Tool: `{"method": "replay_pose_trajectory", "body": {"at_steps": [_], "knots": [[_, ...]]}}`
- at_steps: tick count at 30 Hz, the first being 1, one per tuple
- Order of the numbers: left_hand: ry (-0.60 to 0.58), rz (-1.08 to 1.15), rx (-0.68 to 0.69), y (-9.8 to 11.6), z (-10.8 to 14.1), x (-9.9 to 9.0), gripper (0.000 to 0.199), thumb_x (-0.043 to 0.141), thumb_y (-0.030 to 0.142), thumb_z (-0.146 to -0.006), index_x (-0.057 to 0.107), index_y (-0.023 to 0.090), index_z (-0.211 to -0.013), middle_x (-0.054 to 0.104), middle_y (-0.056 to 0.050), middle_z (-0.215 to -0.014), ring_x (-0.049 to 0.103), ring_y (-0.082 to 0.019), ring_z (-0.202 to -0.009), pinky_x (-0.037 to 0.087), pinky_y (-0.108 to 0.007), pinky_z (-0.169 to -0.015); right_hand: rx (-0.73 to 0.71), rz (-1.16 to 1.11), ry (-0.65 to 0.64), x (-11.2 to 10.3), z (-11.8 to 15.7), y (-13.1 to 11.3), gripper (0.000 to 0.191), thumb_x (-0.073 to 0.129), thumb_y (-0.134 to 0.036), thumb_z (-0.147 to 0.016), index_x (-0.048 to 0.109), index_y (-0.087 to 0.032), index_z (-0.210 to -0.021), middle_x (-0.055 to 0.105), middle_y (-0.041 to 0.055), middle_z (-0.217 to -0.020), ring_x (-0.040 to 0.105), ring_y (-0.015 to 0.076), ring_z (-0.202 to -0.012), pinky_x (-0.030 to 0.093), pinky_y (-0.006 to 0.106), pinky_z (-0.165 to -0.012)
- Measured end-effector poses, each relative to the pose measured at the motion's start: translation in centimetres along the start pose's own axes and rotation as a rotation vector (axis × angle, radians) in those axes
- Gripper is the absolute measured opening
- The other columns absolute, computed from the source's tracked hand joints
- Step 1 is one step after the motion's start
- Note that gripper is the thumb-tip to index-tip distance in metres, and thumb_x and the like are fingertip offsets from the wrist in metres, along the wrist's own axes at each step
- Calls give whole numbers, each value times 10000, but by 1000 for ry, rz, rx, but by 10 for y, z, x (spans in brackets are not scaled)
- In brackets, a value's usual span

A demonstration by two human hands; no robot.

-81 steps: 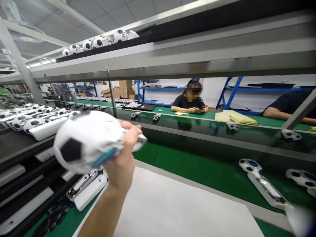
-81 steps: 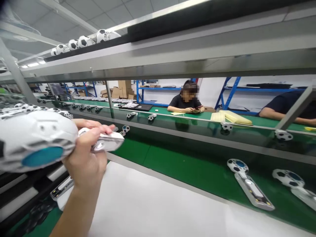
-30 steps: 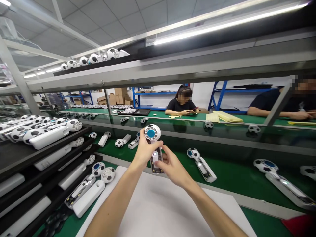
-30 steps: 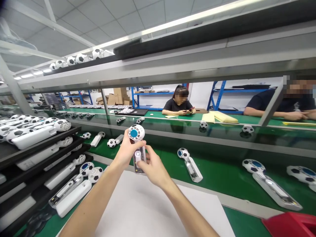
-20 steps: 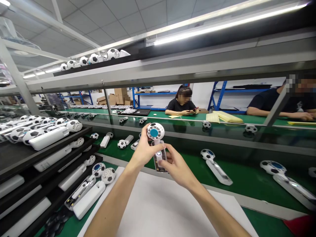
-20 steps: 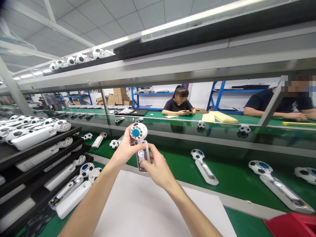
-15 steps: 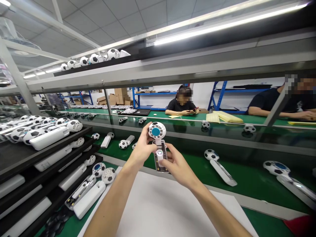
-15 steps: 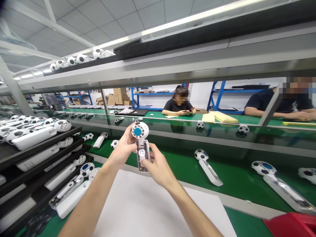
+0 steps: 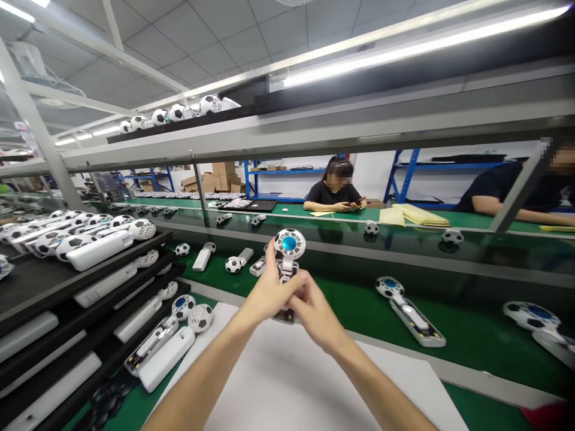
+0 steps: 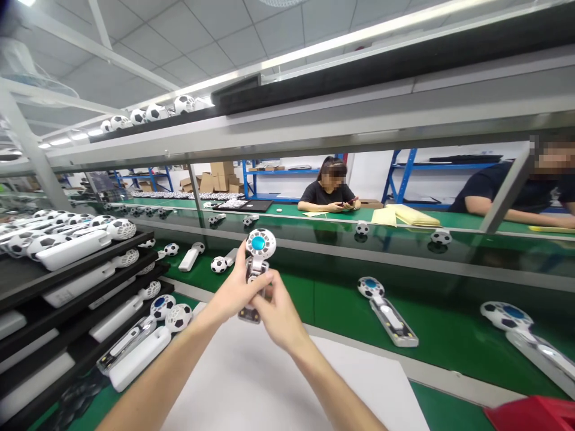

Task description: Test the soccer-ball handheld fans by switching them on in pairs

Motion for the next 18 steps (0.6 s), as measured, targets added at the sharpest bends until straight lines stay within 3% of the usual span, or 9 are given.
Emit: {"method": "replay_pose_trajectory", "body": {"at_steps": [4,6,9,11,12,15,18], "knots": [[94,-7,-130,-32,29,-17,958,696,402,-839,64,245,-1542,609,-110,-1245,621,-224,-1029,477,-373,-941,82,110,-23,29,9,43,299,620,-374,-857,473,-210,-1060,634,40,-959,640,217,-865,527,339,-731],[137,6,-210,-50,49,-31,879,692,384,-832,142,220,-1498,624,-107,-1193,620,-229,-1014,487,-375,-927,102,218,-72,40,17,56,274,593,-338,-858,493,-209,-1078,645,43,-962,629,207,-837,511,328,-723],[222,-60,-280,-80,82,-63,680,625,318,-839,286,167,-1409,574,-142,-1296,560,-257,-1178,412,-399,-1058,159,610,-367,45,28,62,277,613,-366,-842,616,-224,-1079,692,41,-837,640,245,-774,474,353,-706],[240,-185,-298,-101,105,-83,695,576,231,-808,289,142,-1434,501,-165,-1407,472,-280,-1314,312,-429,-1153,198,880,-545,32,26,60,274,664,-430,-814,716,-247,-1012,723,54,-812,663,299,-828,460,383,-739],[236,-277,-300,-111,116,-92,759,562,188,-780,260,143,-1475,446,-167,-1469,417,-287,-1374,267,-440,-1183,224,952,-572,22,18,58,266,675,-441,-811,746,-264,-996,738,58,-859,671,312,-878,460,386,-759],[218,-638,-242,-130,142,-111,857,527,110,-734,261,185,-1544,323,-145,-1565,349,-316,-1435,291,-456,-1179,314,1007,-400,-7,-31,57,289,575,-377,-909,727,-277,-1134,709,70,-1130,662,278,-1015,477,359,-830],[238,-1048,-4,-126,152,-115,861,475,30,-729,336,273,-1543,382,-103,-1552,380,-328,-1421,345,-480,-1146,326,1090,-107,-19,-93,72,405,427,-344,-1010,563,-213,-1368,530,148,-1395,573,291,-1196,438,422,-976]]}}
Point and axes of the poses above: each hand's wrist, its own z-axis away from the middle knuckle, its own x-axis out of the palm, y = z × x, the point moved 7 cm from there along -z, towards the middle knuckle
